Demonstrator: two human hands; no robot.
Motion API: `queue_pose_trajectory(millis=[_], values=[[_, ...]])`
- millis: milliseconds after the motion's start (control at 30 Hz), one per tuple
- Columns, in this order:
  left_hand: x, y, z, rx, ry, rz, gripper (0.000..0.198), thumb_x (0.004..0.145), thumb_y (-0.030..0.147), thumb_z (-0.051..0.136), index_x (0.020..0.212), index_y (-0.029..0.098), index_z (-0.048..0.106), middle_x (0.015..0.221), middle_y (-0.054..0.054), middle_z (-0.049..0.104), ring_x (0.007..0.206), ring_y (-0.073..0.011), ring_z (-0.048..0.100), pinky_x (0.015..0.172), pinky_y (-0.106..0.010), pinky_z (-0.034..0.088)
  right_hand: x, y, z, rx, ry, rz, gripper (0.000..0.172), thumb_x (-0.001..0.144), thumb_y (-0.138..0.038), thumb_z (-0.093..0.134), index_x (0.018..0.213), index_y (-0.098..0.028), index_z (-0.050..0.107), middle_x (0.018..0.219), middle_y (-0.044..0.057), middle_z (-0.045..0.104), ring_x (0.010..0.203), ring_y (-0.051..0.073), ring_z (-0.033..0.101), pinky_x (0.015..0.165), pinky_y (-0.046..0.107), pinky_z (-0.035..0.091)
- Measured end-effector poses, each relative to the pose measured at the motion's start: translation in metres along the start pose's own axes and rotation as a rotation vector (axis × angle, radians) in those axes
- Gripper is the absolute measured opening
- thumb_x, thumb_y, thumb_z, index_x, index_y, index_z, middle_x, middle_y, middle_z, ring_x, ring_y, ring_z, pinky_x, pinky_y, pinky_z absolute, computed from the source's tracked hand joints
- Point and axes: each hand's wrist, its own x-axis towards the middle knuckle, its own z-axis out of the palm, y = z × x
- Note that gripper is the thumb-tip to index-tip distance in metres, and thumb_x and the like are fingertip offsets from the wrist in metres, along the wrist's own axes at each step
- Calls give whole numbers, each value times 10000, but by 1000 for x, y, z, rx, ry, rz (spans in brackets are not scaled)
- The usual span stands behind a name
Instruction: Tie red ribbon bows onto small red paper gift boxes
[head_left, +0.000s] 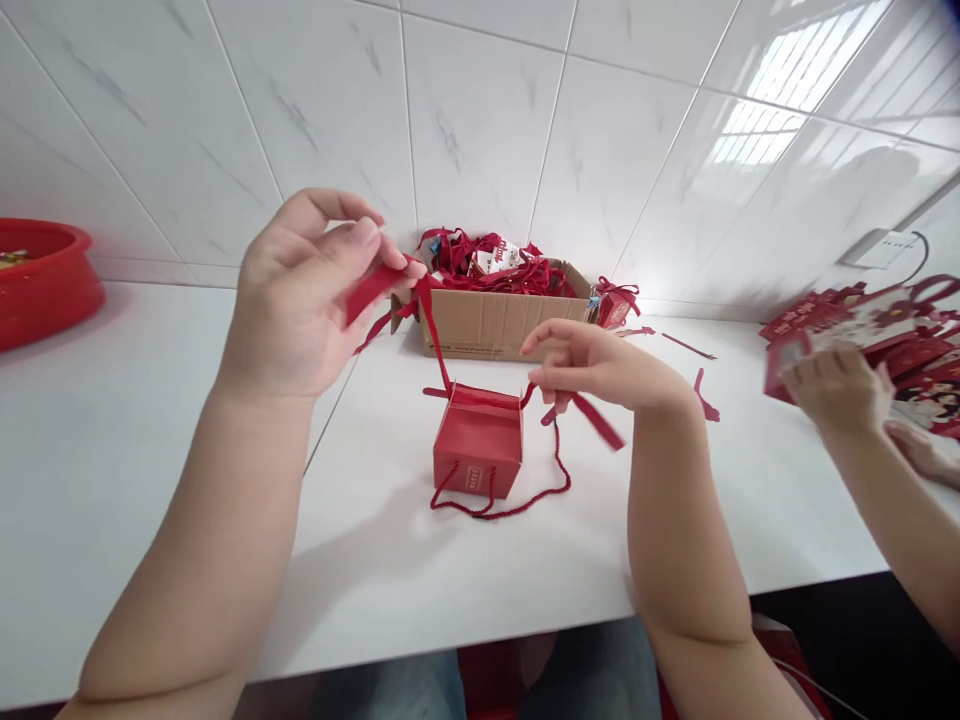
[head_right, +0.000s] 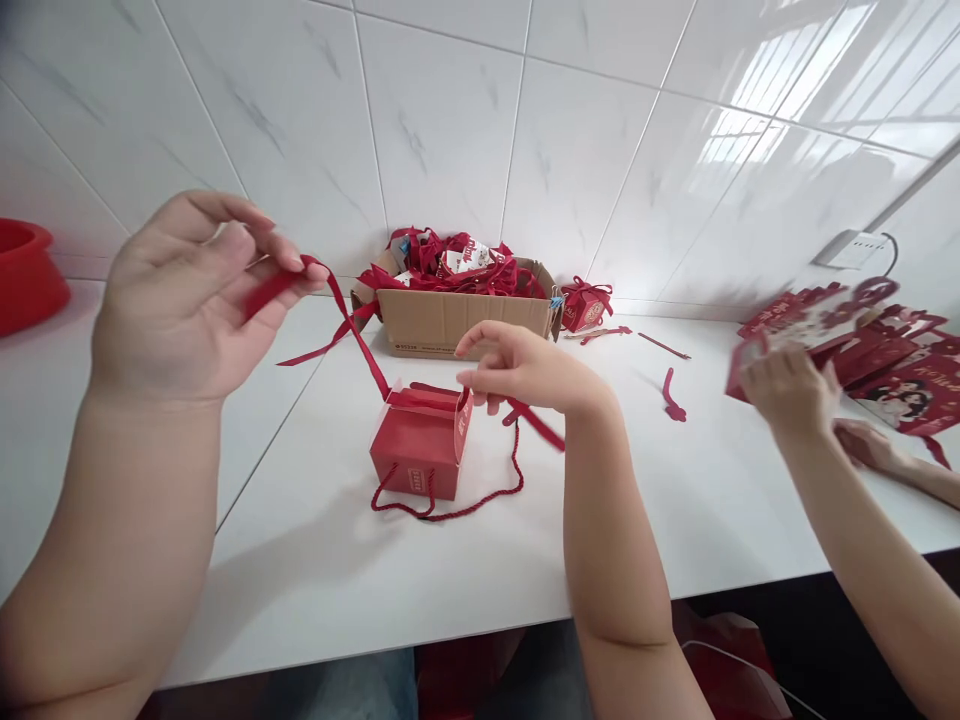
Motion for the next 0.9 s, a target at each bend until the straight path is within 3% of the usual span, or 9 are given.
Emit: queue_pose_trajectory(millis=[200,267,367,467,567,700,800,900], values=[[-2,10,1,-47,-40,-83,267,778,11,390,910,91,608,826,-83,687,896,-229,685,942,-480,510,-6,7,-13,219,35,-193,179,845,-227,599,990,-175,690,961,57,710,774,138,682,706,273,565],[-2,6,1,-11,-51,-44,271,756,-19,435,912,108,617,831,-73,706,911,-229,687,928,-474,525,-5,11,-16,187,6,-220,190,799,-207,656,982,-185,705,970,54,719,819,148,687,726,278,570],[-2,-3,0,66,-23,37,287,658,-50,645,843,168,658,810,-22,729,878,-210,691,861,-375,583,-3,13,-15,167,34,-244,175,727,-217,738,898,-190,715,856,37,726,777,154,689,703,292,572],[0,-10,1,81,41,35,249,606,36,798,757,197,684,773,1,736,825,-197,703,802,-324,608,4,11,-9,173,213,-261,131,729,-297,746,774,-183,703,683,9,675,611,119,622,583,269,529],[7,-12,3,75,103,20,172,650,180,833,755,204,699,741,-2,726,740,-175,706,668,-299,598,12,7,0,186,455,-289,233,750,-391,722,667,-183,660,561,-27,551,493,73,475,469,234,414],[22,-12,10,99,130,24,140,670,215,827,710,216,692,644,22,675,482,-92,576,392,-260,378,19,0,7,246,662,-307,297,761,-470,698,665,-202,615,545,-37,451,499,77,438,455,236,353],[32,-11,17,107,98,34,167,634,229,851,677,230,689,590,34,631,424,-68,451,361,-276,210,19,-4,10,239,722,-331,279,781,-497,670,740,-223,638,597,-24,481,513,85,441,462,248,353],[34,-10,24,95,30,29,189,598,244,871,669,226,697,569,29,589,430,-70,411,382,-278,196,18,-6,12,172,768,-363,317,791,-559,632,842,-247,661,636,-15,510,537,99,464,476,262,362]])
